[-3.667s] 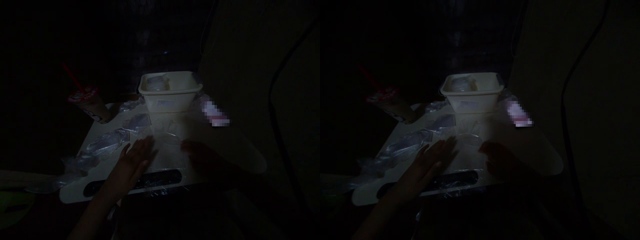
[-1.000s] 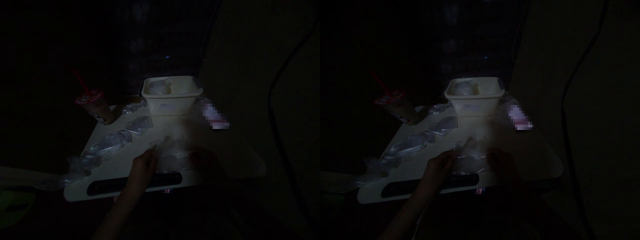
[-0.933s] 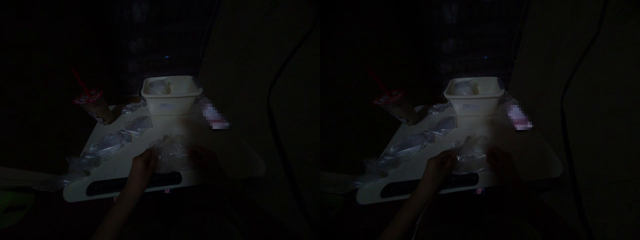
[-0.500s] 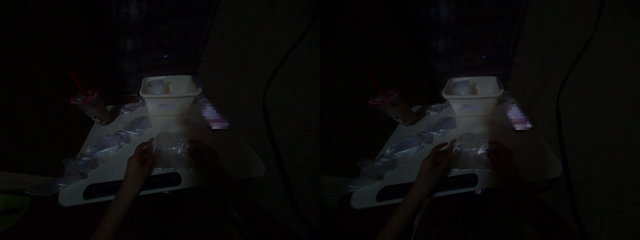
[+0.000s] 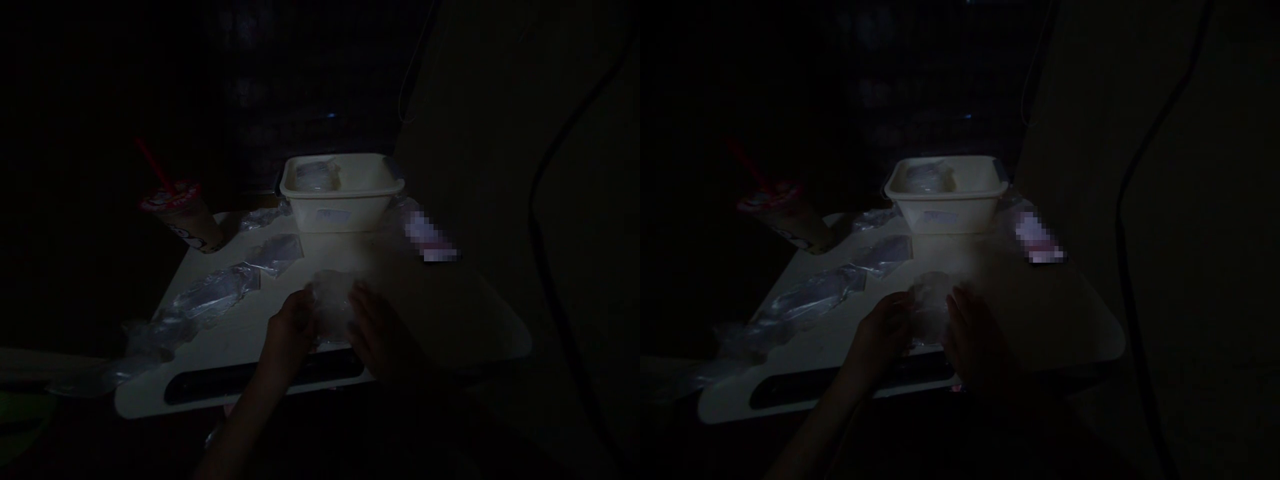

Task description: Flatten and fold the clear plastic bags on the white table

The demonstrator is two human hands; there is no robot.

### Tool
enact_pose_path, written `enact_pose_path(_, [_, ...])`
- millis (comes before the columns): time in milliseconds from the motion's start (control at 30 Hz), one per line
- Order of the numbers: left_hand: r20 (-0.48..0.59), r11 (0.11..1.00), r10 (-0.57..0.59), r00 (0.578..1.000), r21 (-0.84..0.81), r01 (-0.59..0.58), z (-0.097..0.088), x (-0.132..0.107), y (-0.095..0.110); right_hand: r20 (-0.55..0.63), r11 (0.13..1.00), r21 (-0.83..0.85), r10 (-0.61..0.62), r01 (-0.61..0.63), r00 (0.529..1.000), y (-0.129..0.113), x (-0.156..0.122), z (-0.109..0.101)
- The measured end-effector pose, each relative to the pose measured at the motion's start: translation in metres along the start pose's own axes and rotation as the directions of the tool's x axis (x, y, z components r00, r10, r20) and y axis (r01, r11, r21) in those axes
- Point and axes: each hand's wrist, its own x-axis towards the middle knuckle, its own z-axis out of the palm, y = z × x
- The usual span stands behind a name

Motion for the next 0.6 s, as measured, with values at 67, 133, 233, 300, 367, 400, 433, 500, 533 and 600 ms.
enact_pose_path(67, [-0.019, 0.995, 0.062, 0.998, 0.082, -0.061, -0.004, 0.000, 0.000, 0.063, 1.000, -0.020, 0.023, -0.022, 0.998, -0.001, -0.001, 0.005])
enact_pose_path(133, [-0.021, 0.952, 0.161, 0.987, 0.266, -0.149, -0.010, -0.002, 0.000, 0.118, 0.999, -0.028, 0.033, -0.030, 0.992, 0.000, -0.001, 0.008])
enact_pose_path(233, [0.083, 0.769, 0.340, 0.937, 0.549, -0.328, -0.022, -0.003, -0.001, 0.157, 0.999, -0.029, 0.024, -0.020, 0.987, 0.001, -0.002, 0.007])
enact_pose_path(300, [0.198, 0.651, 0.434, 0.879, 0.606, -0.458, -0.027, -0.002, -0.002, 0.153, 1.000, -0.027, 0.016, -0.012, 0.988, 0.001, -0.002, 0.006])
enact_pose_path(367, [0.287, 0.579, 0.478, 0.830, 0.608, -0.544, -0.028, 0.002, -0.003, 0.144, 1.000, -0.023, 0.014, -0.011, 0.989, 0.001, -0.002, 0.006])
enact_pose_path(400, [0.315, 0.555, 0.483, 0.817, 0.612, -0.564, -0.028, 0.005, -0.004, 0.142, 1.000, -0.020, 0.017, -0.014, 0.990, 0.000, -0.002, 0.005])
enact_pose_path(433, [0.337, 0.534, 0.484, 0.808, 0.618, -0.577, -0.027, 0.008, -0.005, 0.145, 1.000, -0.018, 0.019, -0.016, 0.989, 0.000, -0.002, 0.005])
enact_pose_path(500, [0.378, 0.491, 0.473, 0.796, 0.637, -0.594, -0.026, 0.013, -0.006, 0.155, 1.000, -0.011, 0.013, -0.012, 0.988, 0.001, -0.002, 0.006])
enact_pose_path(533, [0.393, 0.469, 0.468, 0.792, 0.649, -0.599, -0.025, 0.016, -0.006, 0.158, 1.000, -0.007, 0.007, -0.006, 0.987, 0.001, -0.002, 0.006])
enact_pose_path(600, [0.414, 0.419, 0.463, 0.784, 0.677, -0.605, -0.024, 0.020, -0.006, 0.157, 1.000, 0.003, -0.002, 0.002, 0.988, 0.001, -0.002, 0.005])
